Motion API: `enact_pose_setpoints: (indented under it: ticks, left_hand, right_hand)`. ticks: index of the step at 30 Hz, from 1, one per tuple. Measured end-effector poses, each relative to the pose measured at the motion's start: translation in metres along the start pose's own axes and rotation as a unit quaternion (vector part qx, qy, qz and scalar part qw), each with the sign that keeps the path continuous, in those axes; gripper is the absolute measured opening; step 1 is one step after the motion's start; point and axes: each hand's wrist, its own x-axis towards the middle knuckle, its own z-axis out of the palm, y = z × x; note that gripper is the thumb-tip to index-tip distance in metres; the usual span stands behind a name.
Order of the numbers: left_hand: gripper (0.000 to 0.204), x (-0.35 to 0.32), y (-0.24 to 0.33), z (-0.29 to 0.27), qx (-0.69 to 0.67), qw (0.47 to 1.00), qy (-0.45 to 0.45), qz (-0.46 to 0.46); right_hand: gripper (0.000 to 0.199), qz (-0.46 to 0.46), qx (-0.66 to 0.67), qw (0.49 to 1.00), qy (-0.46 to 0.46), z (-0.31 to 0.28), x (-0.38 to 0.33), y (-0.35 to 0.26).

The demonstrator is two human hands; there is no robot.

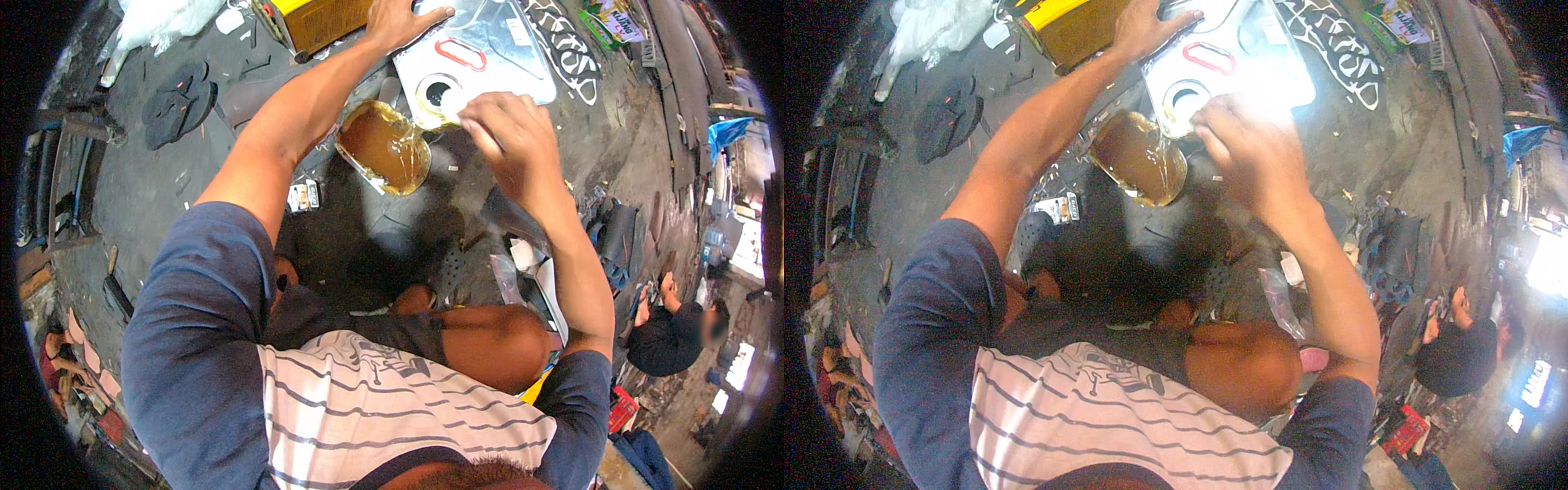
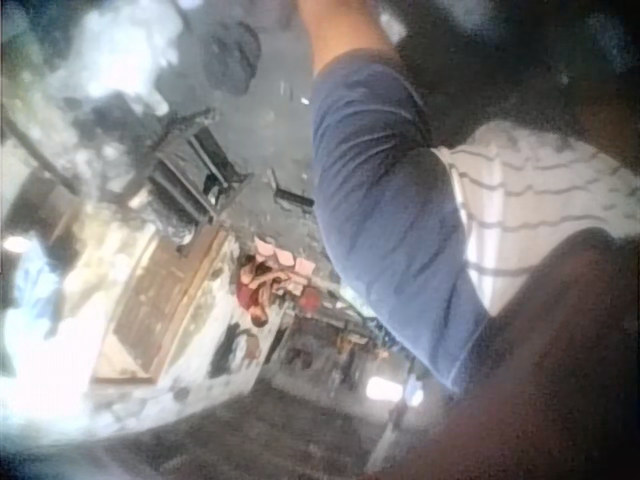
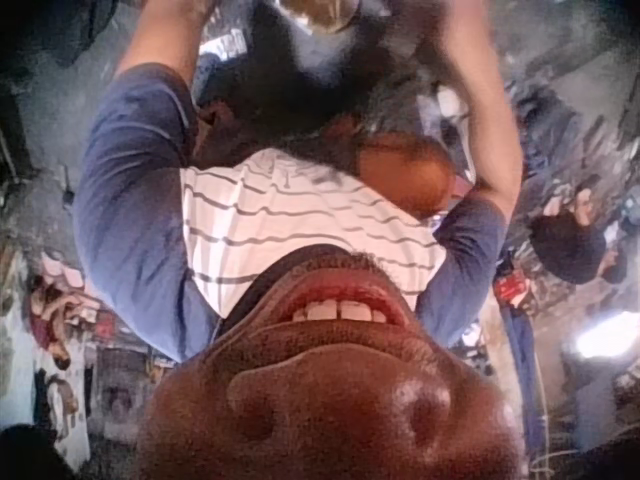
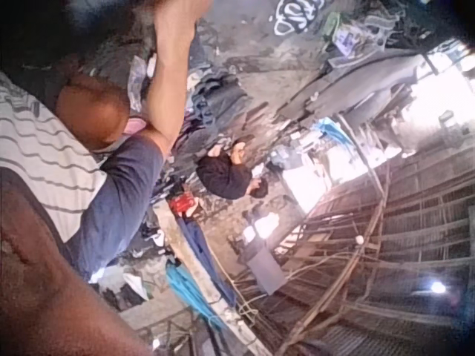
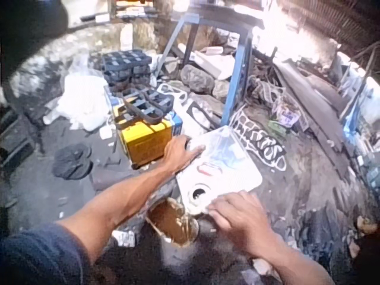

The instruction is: The person sits on the floor and assembles flip-flops by inserting a metal pin into the sole and attaching a strap. The person uses a hammer to secure the pin and occasionally refills a container with adhesive from a larger can.

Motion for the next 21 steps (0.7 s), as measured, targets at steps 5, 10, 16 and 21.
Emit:
enact_pose_setpoints:
  ticks: [5, 10, 16, 21]
  left_hand:
    - [0.064, 0.0, 0.011, -0.003, 0.005, 1.0, -0.019, -0.023]
    - [0.061, 0.0, 0.012, 0.001, 0.005, 1.0, -0.009, -0.011]
    - [0.056, 0.009, 0.032, 0.009, 0.028, 0.998, -0.057, -0.022]
    - [0.051, 0.022, 0.054, 0.041, 0.083, 0.991, -0.09, -0.052]
  right_hand:
    - [0.018, -0.042, -0.201, 0.977, -0.058, 0.043, 0.025, 0.026]
    - [0.021, -0.041, -0.217, 0.963, -0.156, 0.044, 0.023, 0.024]
    - [0.042, 0.11, 0.014, 0.976, 0.188, 0.023, -0.015, 0.055]
    - [0.058, 0.398, 0.354, 0.802, 0.269, 0.081, -0.063, 0.131]
